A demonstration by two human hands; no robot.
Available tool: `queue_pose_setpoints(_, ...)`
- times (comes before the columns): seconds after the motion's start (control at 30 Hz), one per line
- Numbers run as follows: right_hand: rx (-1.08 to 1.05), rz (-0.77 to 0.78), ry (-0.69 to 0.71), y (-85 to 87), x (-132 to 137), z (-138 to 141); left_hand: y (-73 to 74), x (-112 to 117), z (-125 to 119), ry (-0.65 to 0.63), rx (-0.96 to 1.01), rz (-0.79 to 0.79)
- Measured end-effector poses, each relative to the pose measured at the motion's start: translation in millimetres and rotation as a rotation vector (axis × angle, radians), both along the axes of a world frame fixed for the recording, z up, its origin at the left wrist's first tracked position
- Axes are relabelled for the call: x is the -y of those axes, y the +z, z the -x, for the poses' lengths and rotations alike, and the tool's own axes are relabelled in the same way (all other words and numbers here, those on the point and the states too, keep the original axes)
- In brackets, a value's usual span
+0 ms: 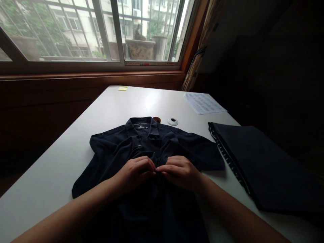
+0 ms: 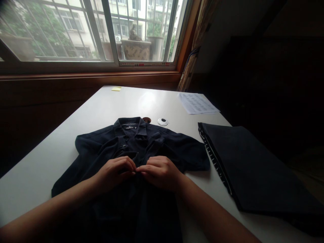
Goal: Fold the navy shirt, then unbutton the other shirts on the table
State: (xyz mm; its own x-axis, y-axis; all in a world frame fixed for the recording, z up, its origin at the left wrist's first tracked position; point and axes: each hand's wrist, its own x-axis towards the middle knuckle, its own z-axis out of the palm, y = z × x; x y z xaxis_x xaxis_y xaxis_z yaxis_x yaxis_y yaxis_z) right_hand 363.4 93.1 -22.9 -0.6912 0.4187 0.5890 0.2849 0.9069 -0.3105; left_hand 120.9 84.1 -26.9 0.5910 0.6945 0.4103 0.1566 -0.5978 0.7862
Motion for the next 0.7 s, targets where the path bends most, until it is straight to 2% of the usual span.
queue_pose_setpoints(0.3,0.038,-0.103,0.032,0.9,1,-1,6.8,2,2,-0.030,-0.055,-0.118)
queue_pose_setpoints(0.57,0.095,-0.086,0.064,8.2,4,-1,9.3,2,10,-0.090,-0.247,-0.363)
queue_pose_setpoints(0.7,0.072,-0.083,0.061,10.2,6,0,10.9,2,10,-0.098,-0.247,-0.400)
